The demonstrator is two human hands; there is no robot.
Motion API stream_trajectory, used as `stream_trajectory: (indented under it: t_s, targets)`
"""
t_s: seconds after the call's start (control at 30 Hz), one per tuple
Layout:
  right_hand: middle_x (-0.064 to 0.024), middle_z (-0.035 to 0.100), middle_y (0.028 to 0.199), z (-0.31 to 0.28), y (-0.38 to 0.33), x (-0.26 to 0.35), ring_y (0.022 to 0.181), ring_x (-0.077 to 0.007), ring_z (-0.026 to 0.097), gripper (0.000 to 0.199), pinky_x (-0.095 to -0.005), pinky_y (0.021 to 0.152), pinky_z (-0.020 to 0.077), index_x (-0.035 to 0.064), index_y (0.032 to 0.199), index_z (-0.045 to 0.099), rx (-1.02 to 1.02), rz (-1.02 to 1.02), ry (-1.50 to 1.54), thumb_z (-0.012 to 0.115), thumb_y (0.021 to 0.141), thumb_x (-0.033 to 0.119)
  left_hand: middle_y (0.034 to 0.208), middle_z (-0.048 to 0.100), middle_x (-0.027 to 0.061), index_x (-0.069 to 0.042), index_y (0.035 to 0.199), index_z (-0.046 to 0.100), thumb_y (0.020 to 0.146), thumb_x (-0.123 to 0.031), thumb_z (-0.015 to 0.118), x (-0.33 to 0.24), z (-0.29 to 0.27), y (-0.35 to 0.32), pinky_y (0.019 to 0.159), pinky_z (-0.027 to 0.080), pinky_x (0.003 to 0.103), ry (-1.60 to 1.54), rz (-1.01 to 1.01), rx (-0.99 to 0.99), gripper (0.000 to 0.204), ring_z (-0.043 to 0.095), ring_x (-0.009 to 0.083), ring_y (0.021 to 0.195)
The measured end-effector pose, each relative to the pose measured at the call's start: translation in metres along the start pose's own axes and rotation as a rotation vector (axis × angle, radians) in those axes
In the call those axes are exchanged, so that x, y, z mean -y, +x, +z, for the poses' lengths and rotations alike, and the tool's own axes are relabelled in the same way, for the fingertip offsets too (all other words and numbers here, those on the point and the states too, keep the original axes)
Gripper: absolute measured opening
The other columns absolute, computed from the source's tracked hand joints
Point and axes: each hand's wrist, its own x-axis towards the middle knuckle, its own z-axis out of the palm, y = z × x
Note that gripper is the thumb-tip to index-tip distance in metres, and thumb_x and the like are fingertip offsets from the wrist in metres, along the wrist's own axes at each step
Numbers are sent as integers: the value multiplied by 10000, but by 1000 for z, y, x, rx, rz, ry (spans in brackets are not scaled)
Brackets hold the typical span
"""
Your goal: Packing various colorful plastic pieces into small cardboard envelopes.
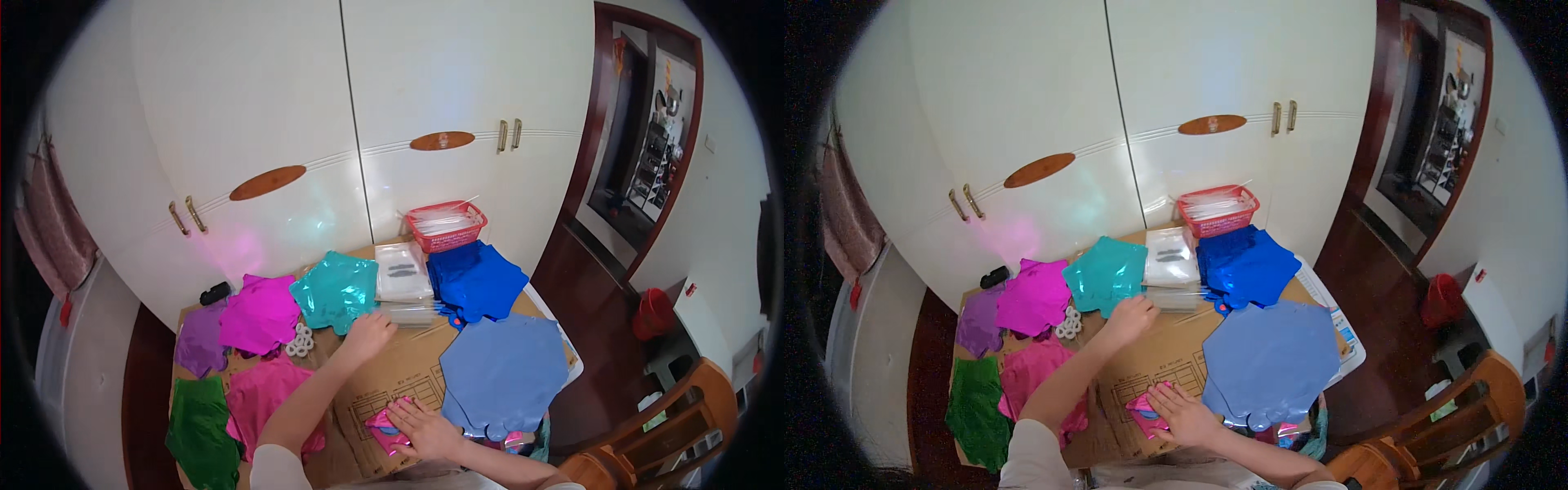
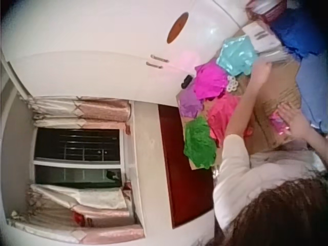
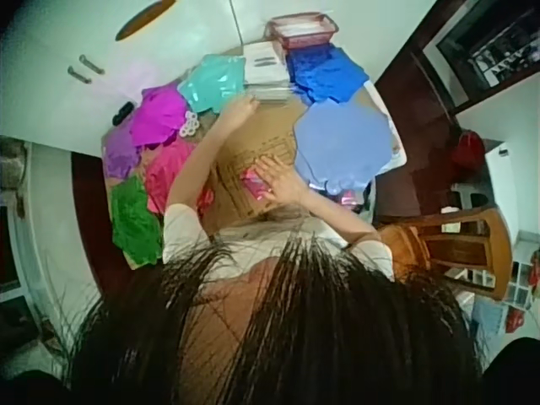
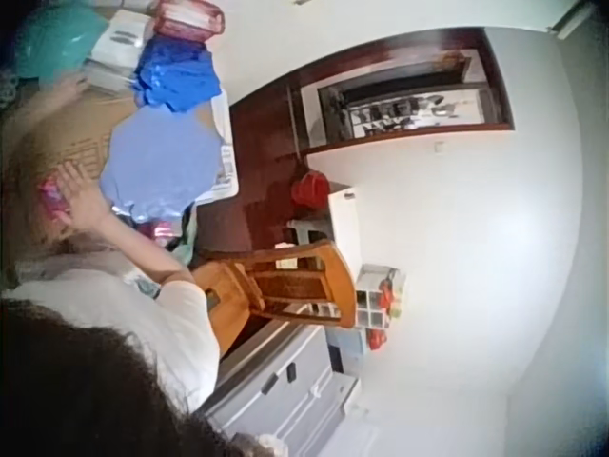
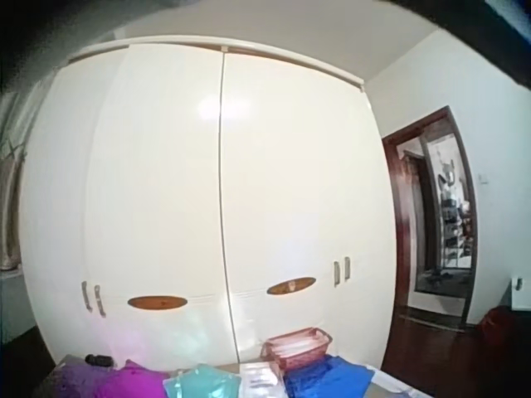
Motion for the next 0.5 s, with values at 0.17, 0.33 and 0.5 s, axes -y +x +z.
stream_trajectory:
  t_s: [0.17, 0.33, 0.5]
  targets:
    - [-158, 438, 1372, 0, 0, -4, 1291, -280, 398, 674, -438, 1085, 264, -11, 1309, 441, 5, 1, -11, 518, 860, 485, 810, 587, 65, -94, 808, 647, 778, -213, 611, 0, 26, 18, 696, 472, 369, -127, -85, 109, 128, 566, 257, 826]
    - [-150, 438, 1373, -2, 0, -4, 1291, -276, 398, 660, -432, 1085, 264, -6, 1293, 463, -12, 0, 7, 527, 851, 480, 853, 614, 104, -87, 893, 679, 784, -257, 642, 36, 34, 36, 732, 466, 392, -483, -144, 414, 205, 576, 284, 860]
    - [-146, 435, 1376, -3, 2, -4, 1299, -270, 386, 647, -425, 1086, 265, -4, 1291, 468, 4, -2, 10, 530, 851, 466, 857, 619, 110, -77, 812, 665, 741, -288, 670, 41, 30, 44, 759, 470, 399, -452, -88, 436, 223, 587, 280, 886]
